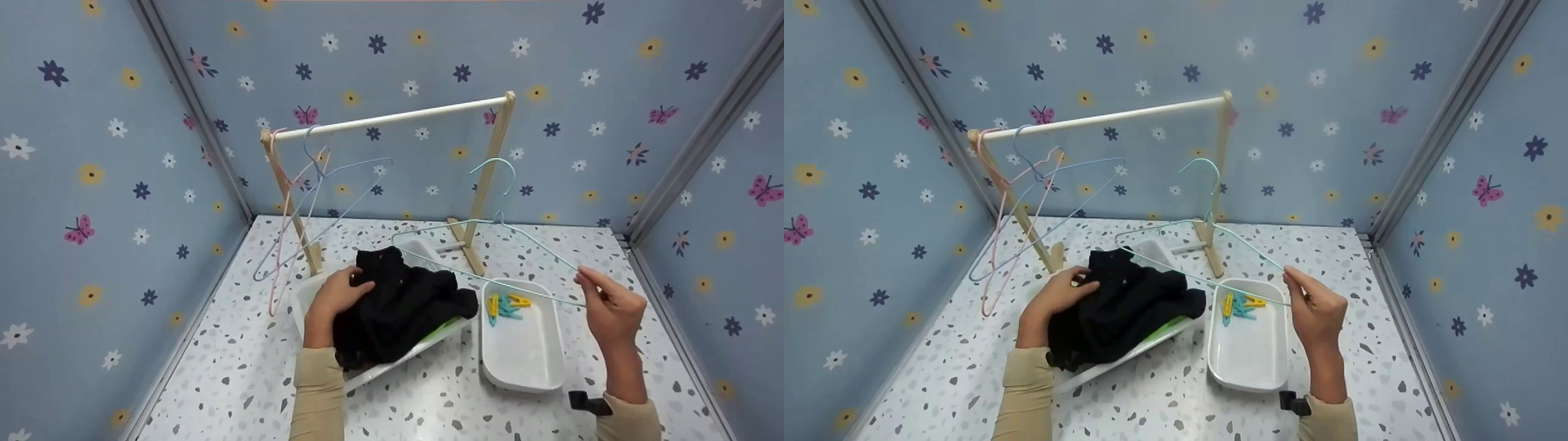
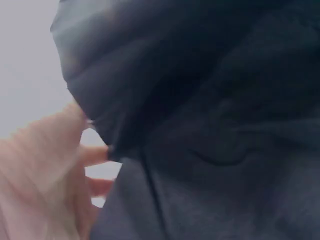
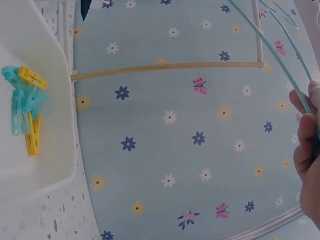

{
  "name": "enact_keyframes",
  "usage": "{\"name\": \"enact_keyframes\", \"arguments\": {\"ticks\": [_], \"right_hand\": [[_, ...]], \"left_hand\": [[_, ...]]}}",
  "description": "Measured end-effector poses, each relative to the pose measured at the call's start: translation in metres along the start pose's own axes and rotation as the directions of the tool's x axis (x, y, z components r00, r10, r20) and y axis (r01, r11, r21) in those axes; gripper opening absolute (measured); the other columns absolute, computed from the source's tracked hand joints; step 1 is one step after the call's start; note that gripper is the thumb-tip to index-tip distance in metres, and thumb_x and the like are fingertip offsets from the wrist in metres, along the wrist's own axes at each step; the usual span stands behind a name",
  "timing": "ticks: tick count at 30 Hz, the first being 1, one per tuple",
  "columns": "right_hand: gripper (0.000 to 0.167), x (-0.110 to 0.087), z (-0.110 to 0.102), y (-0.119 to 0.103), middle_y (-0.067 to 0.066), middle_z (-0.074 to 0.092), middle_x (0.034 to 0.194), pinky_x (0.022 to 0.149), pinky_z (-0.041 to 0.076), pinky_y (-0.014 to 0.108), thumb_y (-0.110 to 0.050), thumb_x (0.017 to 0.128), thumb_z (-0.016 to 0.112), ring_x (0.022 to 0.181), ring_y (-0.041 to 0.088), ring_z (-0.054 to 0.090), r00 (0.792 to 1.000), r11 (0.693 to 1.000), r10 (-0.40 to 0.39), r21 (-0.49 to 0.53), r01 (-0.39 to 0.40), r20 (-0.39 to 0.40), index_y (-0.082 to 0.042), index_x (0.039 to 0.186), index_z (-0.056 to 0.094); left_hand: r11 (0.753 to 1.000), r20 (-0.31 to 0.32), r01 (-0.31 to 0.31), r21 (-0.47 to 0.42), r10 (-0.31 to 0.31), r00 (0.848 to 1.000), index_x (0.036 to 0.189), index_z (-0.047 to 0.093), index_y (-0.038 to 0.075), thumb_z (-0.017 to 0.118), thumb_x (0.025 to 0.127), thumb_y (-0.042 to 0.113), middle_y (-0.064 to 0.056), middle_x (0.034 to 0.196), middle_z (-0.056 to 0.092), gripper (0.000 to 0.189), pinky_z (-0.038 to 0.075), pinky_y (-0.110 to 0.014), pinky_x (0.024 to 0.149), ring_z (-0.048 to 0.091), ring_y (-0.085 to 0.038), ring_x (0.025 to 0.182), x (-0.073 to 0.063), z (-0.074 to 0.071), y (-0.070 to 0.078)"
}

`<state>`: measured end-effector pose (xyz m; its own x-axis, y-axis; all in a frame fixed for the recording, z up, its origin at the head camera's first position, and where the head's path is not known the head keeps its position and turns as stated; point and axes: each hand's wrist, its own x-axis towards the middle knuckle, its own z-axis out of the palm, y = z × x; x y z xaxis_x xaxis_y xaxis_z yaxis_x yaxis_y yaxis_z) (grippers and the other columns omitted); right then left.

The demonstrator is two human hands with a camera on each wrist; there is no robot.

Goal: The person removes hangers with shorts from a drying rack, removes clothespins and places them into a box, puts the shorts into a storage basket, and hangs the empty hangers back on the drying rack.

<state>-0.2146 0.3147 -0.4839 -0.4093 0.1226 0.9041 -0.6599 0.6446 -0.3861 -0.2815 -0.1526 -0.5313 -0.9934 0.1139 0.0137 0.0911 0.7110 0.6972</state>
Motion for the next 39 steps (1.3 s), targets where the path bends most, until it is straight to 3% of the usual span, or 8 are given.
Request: {"name": "enact_keyframes", "arguments": {"ticks": [3,8,13,19,23,28,33,39], "right_hand": [[0.029,0.001,0.002,-0.002,0.02,0.07,0.075,0.044,0.024,0.011,0.023,0.068,0.073,0.041,0.002,0.044,1.0,1.0,-0.003,0.017,0.003,-0.016,0.004,0.09,0.076],[0.029,-0.001,0.004,-0.007,0.021,0.07,0.075,0.044,0.026,0.011,0.025,0.067,0.072,0.049,0.003,0.054,1.0,0.999,0.001,0.045,0.0,-0.022,0.006,0.089,0.076],[0.024,-0.001,0.004,-0.01,0.021,0.069,0.075,0.044,0.025,0.011,0.023,0.068,0.073,0.044,0.001,0.048,0.998,0.997,0.001,0.08,0.004,-0.056,0.008,0.087,0.074],[0.023,0.005,0.003,-0.018,0.02,0.07,0.075,0.046,0.028,0.01,0.024,0.068,0.073,0.051,0.0,0.054,0.997,0.998,0.007,0.057,-0.003,-0.07,0.008,0.084,0.074],[0.026,0.01,0.003,-0.026,0.021,0.07,0.073,0.048,0.03,0.009,0.025,0.065,0.074,0.046,0.001,0.046,0.995,0.999,-0.002,0.037,0.006,-0.103,0.007,0.083,0.075],[0.02,0.021,0.002,-0.04,0.023,0.068,0.07,0.05,0.03,0.008,0.019,0.067,0.076,0.041,0.002,0.038,0.981,1.0,0.002,0.021,0.002,-0.193,0.006,0.082,0.076],[0.007,0.034,0.003,-0.057,0.022,0.068,0.071,0.051,0.029,0.007,0.009,0.074,0.074,0.041,0.0,0.037,0.969,1.0,0.001,-0.01,-0.004,-0.247,0.007,0.08,0.075],[0.008,0.045,0.008,-0.07,0.021,0.069,0.071,0.054,0.035,0.005,0.008,0.073,0.07,0.041,0.004,0.045,0.961,0.999,-0.047,-0.006,0.047,-0.271,0.008,0.08,0.075]], "left_hand": [[1.0,0.077,-0.002,0.013,0.001,0.997,0.132,0.055,-0.003,0.068,0.091,0.033,-0.021,0.131,0.056,0.056,0.039,-0.046,0.101,0.051,-0.036,0.121,-0.006,0.0,-0.002],[0.998,0.06,-0.054,0.013,0.053,0.997,0.128,0.056,-0.006,0.064,0.094,0.025,-0.023,0.129,0.056,0.047,0.038,-0.046,0.102,0.051,-0.036,0.121,-0.017,-0.008,0.001],[0.994,0.119,-0.09,-0.054,0.096,0.988,0.134,0.053,-0.002,0.058,0.098,0.028,-0.02,0.135,0.052,0.047,0.037,-0.049,0.101,0.048,-0.035,0.125,-0.044,-0.035,0.019],[0.96,0.198,-0.185,-0.209,0.227,0.954,0.137,0.052,0.008,0.054,0.101,0.033,-0.015,0.131,0.055,0.044,0.045,-0.048,0.093,0.054,-0.034,0.117,-0.077,-0.08,0.048],[0.945,0.119,-0.27,-0.183,0.294,0.949,0.134,0.056,0.011,0.054,0.101,0.033,-0.01,0.123,0.06,0.039,0.047,-0.046,0.091,0.059,-0.028,0.11,-0.089,-0.116,0.059],[0.939,-0.116,-0.335,-0.08,0.325,0.938,0.121,0.065,0.008,0.055,0.101,0.025,-0.008,0.108,0.065,0.029,0.05,-0.039,0.079,0.061,-0.022,0.094,-0.083,-0.163,0.062],[0.966,-0.338,-0.253,-0.058,0.22,0.915,0.113,0.067,0.005,0.052,0.102,0.028,-0.009,0.096,0.063,0.03,0.045,-0.028,0.063,0.058,-0.021,0.08,-0.057,-0.197,0.048],[0.981,-0.356,-0.133,-0.138,0.076,0.931,0.121,0.061,0.001,0.048,0.102,0.029,-0.014,0.109,0.056,0.036,0.048,-0.026,0.07,0.062,-0.023,0.086,-0.02,-0.222,0.023]]}}
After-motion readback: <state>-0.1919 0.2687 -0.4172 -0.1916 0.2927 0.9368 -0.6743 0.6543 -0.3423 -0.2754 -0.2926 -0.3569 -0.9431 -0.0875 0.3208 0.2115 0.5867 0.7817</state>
